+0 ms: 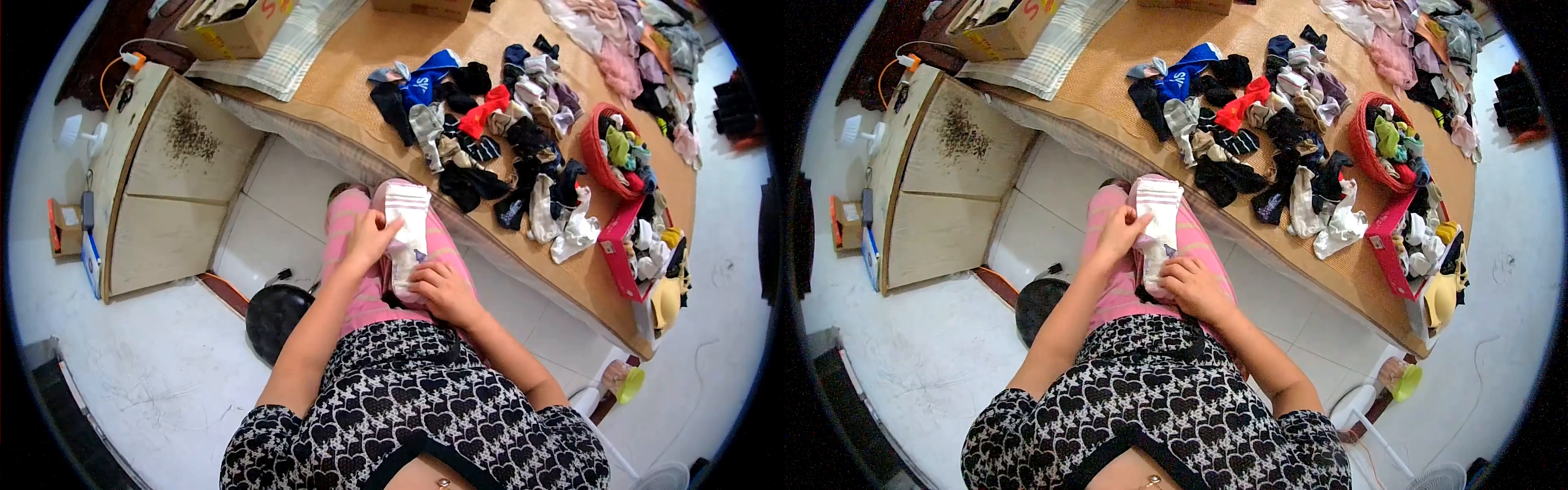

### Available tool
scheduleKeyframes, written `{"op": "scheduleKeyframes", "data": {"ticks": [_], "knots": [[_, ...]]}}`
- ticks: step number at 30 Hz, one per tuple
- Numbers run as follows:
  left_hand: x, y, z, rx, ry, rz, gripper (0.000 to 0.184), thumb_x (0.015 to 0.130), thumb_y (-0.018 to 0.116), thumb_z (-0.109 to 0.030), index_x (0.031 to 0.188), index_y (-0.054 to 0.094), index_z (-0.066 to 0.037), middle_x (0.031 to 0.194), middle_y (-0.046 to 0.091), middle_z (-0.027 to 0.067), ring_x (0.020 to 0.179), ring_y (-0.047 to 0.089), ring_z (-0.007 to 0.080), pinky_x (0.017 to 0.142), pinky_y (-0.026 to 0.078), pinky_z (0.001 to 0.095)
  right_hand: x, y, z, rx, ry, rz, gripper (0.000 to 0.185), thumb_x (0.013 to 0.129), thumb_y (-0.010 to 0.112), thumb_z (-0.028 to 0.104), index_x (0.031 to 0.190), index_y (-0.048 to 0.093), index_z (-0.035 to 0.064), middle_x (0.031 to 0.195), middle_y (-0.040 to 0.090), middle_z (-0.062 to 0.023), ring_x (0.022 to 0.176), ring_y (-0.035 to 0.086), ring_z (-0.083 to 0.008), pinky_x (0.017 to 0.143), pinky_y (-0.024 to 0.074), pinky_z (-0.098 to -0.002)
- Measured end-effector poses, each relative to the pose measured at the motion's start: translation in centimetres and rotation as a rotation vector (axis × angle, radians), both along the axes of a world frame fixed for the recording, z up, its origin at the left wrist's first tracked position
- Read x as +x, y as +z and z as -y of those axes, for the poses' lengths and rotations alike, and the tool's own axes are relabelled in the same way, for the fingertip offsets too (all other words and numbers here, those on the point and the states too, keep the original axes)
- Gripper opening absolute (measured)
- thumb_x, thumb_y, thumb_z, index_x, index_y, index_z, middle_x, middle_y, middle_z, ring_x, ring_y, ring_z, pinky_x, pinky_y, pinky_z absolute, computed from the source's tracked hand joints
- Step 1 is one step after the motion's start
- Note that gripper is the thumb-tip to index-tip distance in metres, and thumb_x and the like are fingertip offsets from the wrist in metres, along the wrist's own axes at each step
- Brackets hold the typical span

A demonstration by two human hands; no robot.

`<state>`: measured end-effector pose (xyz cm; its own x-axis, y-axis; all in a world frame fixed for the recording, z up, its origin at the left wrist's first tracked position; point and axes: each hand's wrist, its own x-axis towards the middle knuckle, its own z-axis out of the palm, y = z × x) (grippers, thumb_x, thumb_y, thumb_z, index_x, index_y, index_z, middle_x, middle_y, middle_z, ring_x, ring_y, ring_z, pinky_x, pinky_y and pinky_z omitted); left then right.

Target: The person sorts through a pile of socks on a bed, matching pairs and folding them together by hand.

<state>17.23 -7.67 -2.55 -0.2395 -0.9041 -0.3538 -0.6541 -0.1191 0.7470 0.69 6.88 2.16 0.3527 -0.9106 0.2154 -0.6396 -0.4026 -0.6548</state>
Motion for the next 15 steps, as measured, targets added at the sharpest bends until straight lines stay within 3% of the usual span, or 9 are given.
{"op": "scheduleKeyframes", "data": {"ticks": [4, 6, 7, 8, 9, 12, 14, 15], "knots": [[1.2, -2.2, -2.5, 0.077, -0.080, -0.165, 0.043, 0.075, 0.069, -0.039, 0.089, 0.060, 0.000, 0.086, 0.062, 0.0168, 0.079, 0.060, 0.0269, 0.071, 0.047, 0.0355, -0.3, 0.0, 0.0, -0.024, 0.005, 0.008, 0.021, 0.068, 0.061, 0.008, 0.089, 0.061, 0.0077, 0.101, 0.060, -0.0049, 0.104, 0.053, -0.0235, 0.088, 0.0429, -0.0367], [1.6, -2.6, -2.7, 0.249, 0.134, -0.237, 0.032, 0.076, 0.070, -0.029, 0.087, 0.059, 0.000, 0.081, 0.062, 0.0139, 0.076, 0.061, 0.0237, 0.069, 0.048, 0.0342, -0.8, -0.1, 0.3, -0.034, 0.022, -0.011, 0.021, 0.068, 0.061, 0.008, 0.089, 0.061, 0.0077, 0.099, 0.060, -0.0049, 0.103, 0.054, -0.0235, 0.086, 0.0433, -0.0369], [1.8, -2.7, -2.5, 0.255, 0.139, -0.260, 0.026, 0.076, 0.070, -0.020, 0.086, 0.056, -0.001, 0.078, 0.062, 0.0108, 0.072, 0.060, 0.0205, 0.067, 0.048, 0.0333, -1.2, -0.1, 0.4, 0.027, 0.018, 0.025, 0.022, 0.067, 0.062, 0.008, 0.089, 0.061, 0.0075, 0.098, 0.060, -0.0051, 0.101, 0.055, -0.0248, 0.085, 0.0434, -0.0375], [1.7, -2.9, -2.7, 0.254, 0.141, -0.260, 0.026, 0.076, 0.070, -0.020, 0.086, 0.056, -0.001, 0.078, 0.062, 0.0108, 0.072, 0.060, 0.0205, 0.067, 0.048, 0.0333, -1.4, -0.1, 0.5, 0.088, 0.013, 0.061, 0.023, 0.067, 0.062, 0.008, 0.090, 0.061, 0.0074, 0.097, 0.060, -0.0054, 0.099, 0.055, -0.0261, 0.083, 0.0436, -0.0380], [1.3, -2.6, -2.8, 0.139, 0.145, -0.242, 0.027, 0.075, 0.071, -0.018, 0.088, 0.054, -0.001, 0.077, 0.062, 0.0103, 0.071, 0.059, 0.0206, 0.066, 0.048, 0.0336, -1.4, -0.3, 0.6, 0.086, -0.060, 0.092, 0.019, 0.070, 0.063, 0.011, 0.088, 0.062, 0.0071, 0.087, 0.061, -0.0086, 0.087, 0.059, -0.0299, 0.076, 0.0465, -0.0393], [0.1, -0.4, -3.8, -0.080, 0.149, -0.203, 0.032, 0.073, 0.071, -0.010, 0.098, 0.051, -0.003, 0.082, 0.059, 0.0105, 0.067, 0.057, 0.0230, 0.065, 0.048, 0.0355, -1.0, -0.7, 0.8, 0.229, -0.284, 0.027, 0.014, 0.074, 0.063, 0.016, 0.085, 0.063, 0.0073, 0.081, 0.062, -0.0123, 0.079, 0.060, -0.0314, 0.067, 0.0479, -0.0409], [-0.4, 2.5, -4.3, -0.793, -0.020, 0.086, 0.032, 0.074, 0.068, -0.007, 0.102, 0.052, -0.003, 0.087, 0.054, 0.0118, 0.067, 0.056, 0.0255, 0.065, 0.048, 0.0362, -0.9, -0.7, 1.9, 0.171, -0.319, 0.017, 0.015, 0.077, 0.064, 0.021, 0.084, 0.064, 0.0075, 0.073, 0.062, -0.0144, 0.070, 0.061, -0.0327, 0.061, 0.0477, -0.0438], [0.0, 3.0, -4.6, -0.758, -0.133, 0.005, 0.035, 0.074, 0.068, -0.007, 0.105, 0.052, -0.004, 0.096, 0.051, 0.0135, 0.078, 0.055, 0.0288, 0.071, 0.047, 0.0376, -0.7, 0.3, 2.6, 0.249, -0.315, -0.044, 0.016, 0.077, 0.064, 0.022, 0.083, 0.064, 0.0070, 0.071, 0.062, -0.0145, 0.068, 0.061, -0.0335, 0.060, 0.0475, -0.0449]]}}
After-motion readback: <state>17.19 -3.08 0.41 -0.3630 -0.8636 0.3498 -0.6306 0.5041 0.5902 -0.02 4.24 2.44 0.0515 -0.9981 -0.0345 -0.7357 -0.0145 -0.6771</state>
